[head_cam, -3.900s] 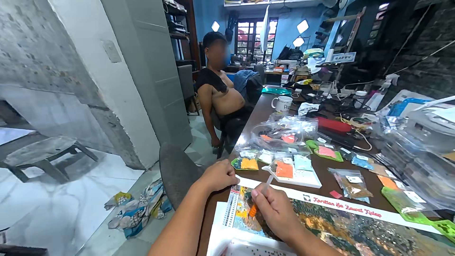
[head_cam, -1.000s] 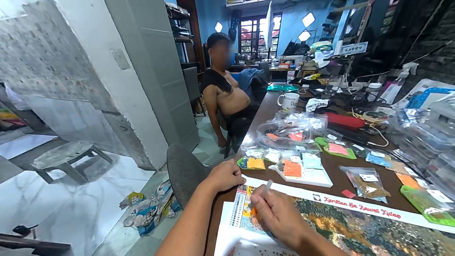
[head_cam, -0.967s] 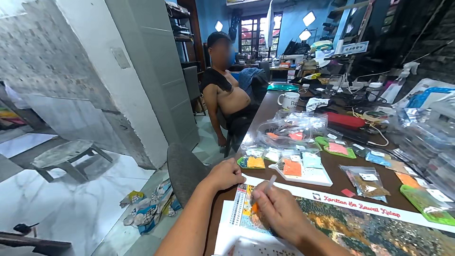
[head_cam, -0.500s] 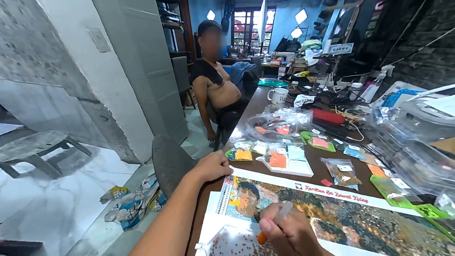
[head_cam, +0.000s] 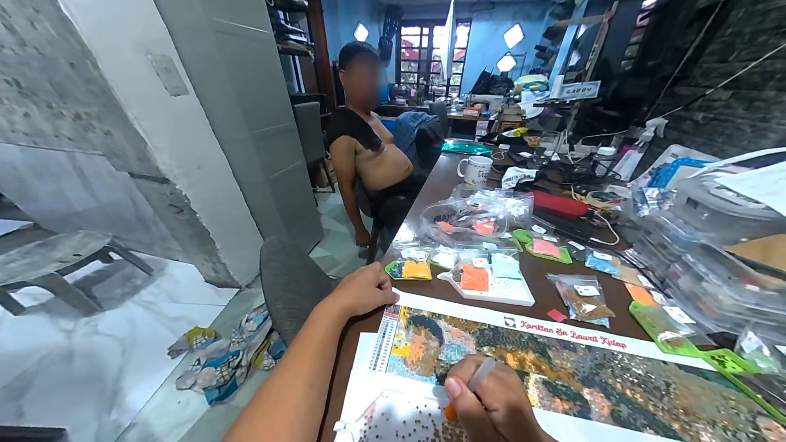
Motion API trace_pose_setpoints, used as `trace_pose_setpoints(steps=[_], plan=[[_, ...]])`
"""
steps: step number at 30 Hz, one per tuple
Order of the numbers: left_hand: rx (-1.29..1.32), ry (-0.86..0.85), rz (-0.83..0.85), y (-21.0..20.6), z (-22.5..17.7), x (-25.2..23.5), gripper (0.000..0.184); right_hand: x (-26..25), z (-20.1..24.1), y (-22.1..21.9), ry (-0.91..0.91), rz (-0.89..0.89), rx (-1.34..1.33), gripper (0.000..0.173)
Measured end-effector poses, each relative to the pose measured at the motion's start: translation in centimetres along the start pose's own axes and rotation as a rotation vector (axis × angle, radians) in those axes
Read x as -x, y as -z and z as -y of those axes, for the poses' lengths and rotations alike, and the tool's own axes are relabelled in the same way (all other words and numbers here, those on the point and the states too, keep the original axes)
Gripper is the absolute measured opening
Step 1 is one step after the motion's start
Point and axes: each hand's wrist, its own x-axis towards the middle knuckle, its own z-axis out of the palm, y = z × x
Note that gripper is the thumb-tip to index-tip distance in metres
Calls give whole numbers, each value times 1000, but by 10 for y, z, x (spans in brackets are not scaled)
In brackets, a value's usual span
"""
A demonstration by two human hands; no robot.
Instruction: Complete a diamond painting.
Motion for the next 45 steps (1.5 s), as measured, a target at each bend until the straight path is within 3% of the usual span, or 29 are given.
trace_pose_setpoints(steps=[23,39,45], plan=[[-20,-31,-10,0,0,-1,32,2,-5,-2,6,14,2,42],[24,0,5,0,0,0,28,-52,-11,-9,-415,47,-204,35],[31,-3,4,0,1,0,28,-46,-26,-23,-443,98,-207,35]])
